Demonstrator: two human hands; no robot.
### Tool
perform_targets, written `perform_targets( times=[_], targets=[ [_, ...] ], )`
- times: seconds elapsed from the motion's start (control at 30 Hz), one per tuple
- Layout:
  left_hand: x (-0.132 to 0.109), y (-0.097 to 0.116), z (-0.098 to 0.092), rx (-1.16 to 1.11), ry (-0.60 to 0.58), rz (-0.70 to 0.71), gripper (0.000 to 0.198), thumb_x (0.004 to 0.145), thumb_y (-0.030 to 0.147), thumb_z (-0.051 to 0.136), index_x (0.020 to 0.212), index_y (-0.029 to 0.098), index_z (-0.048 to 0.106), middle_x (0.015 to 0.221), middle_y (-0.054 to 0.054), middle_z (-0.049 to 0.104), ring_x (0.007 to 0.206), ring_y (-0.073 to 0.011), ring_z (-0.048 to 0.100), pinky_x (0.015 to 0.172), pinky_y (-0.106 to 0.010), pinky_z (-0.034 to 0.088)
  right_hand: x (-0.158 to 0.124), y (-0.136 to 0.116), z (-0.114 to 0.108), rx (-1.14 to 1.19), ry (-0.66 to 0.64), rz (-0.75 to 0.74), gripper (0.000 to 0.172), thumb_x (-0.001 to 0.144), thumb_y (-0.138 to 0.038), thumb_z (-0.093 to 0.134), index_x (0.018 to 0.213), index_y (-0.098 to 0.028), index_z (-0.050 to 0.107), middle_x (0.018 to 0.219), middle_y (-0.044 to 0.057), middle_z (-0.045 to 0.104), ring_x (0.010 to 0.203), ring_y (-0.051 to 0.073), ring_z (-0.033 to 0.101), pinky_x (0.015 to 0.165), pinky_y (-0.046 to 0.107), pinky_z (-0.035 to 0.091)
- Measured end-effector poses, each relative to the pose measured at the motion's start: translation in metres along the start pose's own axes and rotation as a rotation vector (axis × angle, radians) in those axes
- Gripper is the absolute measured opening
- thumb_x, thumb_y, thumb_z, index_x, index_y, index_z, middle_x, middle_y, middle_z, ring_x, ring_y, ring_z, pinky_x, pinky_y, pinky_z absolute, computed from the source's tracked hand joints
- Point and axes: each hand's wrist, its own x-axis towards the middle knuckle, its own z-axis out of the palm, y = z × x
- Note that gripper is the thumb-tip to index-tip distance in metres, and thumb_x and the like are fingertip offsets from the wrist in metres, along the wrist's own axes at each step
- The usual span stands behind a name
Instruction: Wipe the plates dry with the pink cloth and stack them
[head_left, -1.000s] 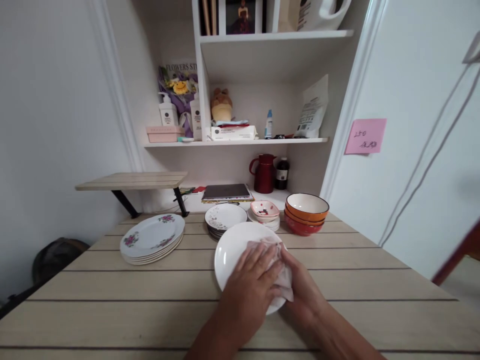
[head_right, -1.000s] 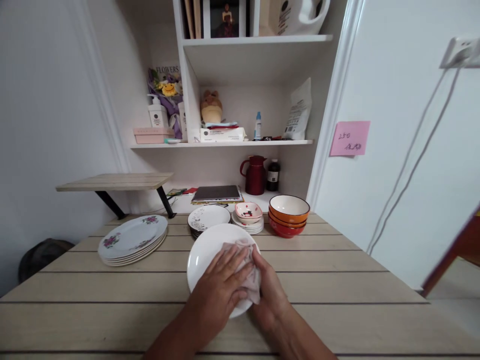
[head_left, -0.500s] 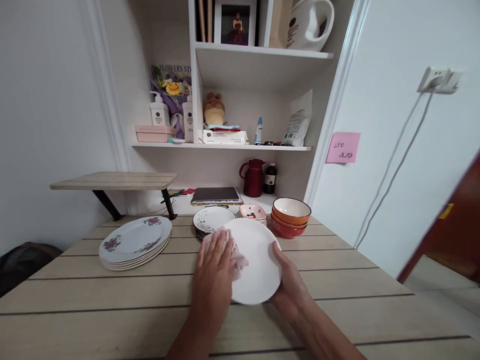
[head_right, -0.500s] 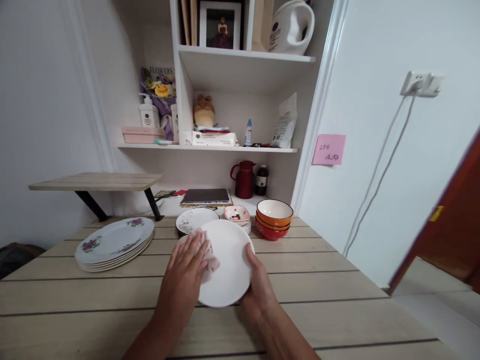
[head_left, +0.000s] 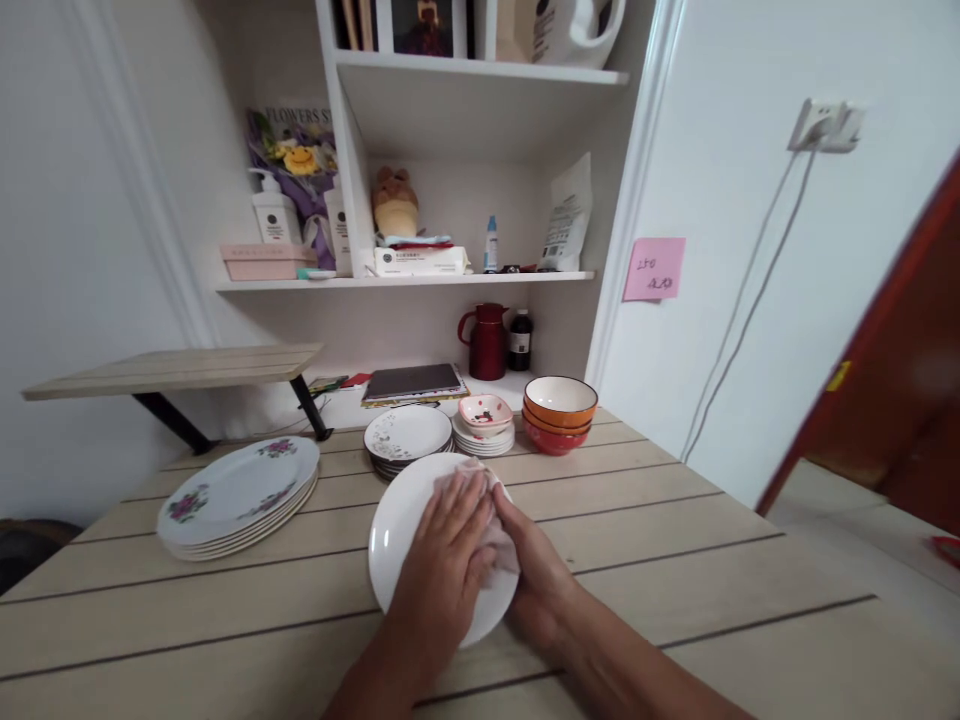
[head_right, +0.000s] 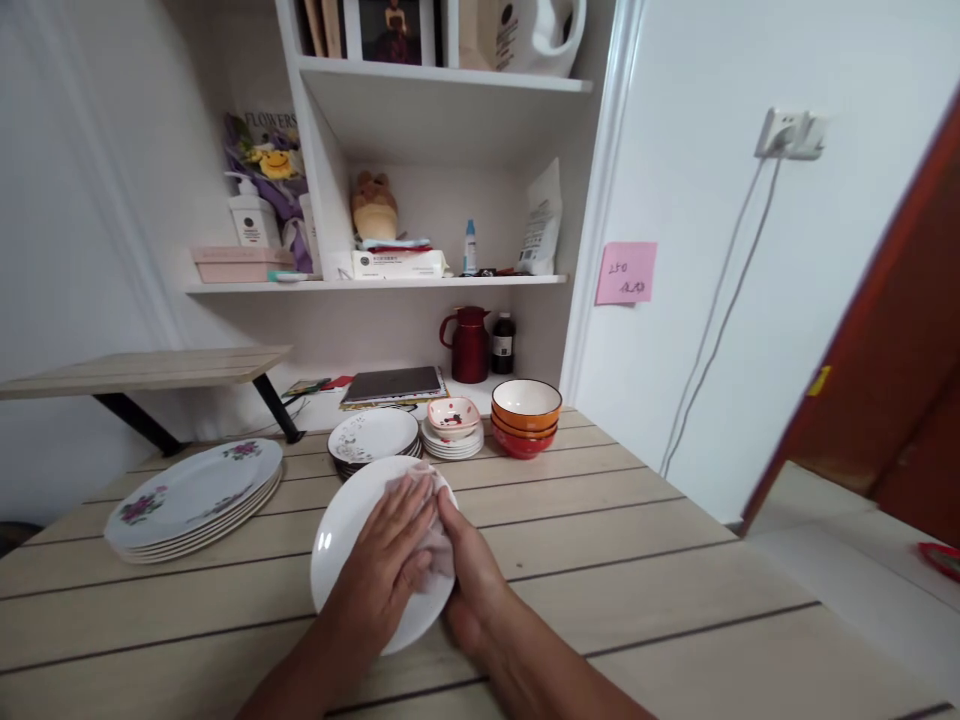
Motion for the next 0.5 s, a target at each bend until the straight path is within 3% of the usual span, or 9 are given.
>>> perform_targets(
  times=[0.1, 0.23, 0.33, 0.5],
  targets=[
    [0.002, 0.008, -0.001, -0.033, -0.051, 0.046, 0.055, 0.095, 0.022, 0.040, 0.149, 0.024, 0.027, 0.155, -0.006, 0.032, 0.145, -0.0227, 0.020, 0.116, -0.051, 0.030, 0.002, -0.005, -0.004, 0.062, -0.033, 0.018, 0.051, 0.087, -0.052, 0.056, 0.118, -0.012, 0.063, 0.104, 0.010, 0.074, 0.099, 0.021, 0.069, 0.096, 0.033, 0.046],
    [0.005, 0.015, -0.001, -0.006, -0.064, 0.144, 0.051, 0.095, 0.020, 0.041, 0.145, 0.027, 0.035, 0.150, -0.002, 0.042, 0.142, -0.0203, 0.030, 0.116, -0.049, 0.031, 0.001, -0.026, -0.010, 0.125, -0.020, -0.002, 0.054, 0.088, -0.054, 0.051, 0.106, -0.005, 0.065, 0.092, 0.014, 0.075, 0.091, 0.023, 0.070, 0.093, 0.033, 0.048],
    [0.006, 0.015, 0.002, 0.057, -0.019, 0.177, 0.050, 0.095, 0.019, 0.042, 0.143, 0.027, 0.038, 0.147, -0.002, 0.047, 0.139, -0.0190, 0.036, 0.115, -0.046, 0.033, -0.002, -0.042, -0.012, 0.117, -0.018, -0.132, 0.061, 0.089, -0.054, 0.049, 0.119, -0.003, 0.060, 0.098, 0.018, 0.074, 0.099, 0.027, 0.068, 0.095, 0.040, 0.048],
    [0.003, 0.002, -0.003, 0.235, 0.072, 0.005, 0.048, 0.095, 0.018, 0.041, 0.142, 0.024, 0.040, 0.147, -0.004, 0.046, 0.138, -0.0210, 0.037, 0.115, -0.050, 0.031, -0.004, -0.048, -0.010, 0.097, 0.069, -0.303, 0.060, 0.088, -0.050, 0.052, 0.134, -0.012, 0.052, 0.112, 0.013, 0.072, 0.108, 0.028, 0.065, 0.098, 0.044, 0.046]
  ],
)
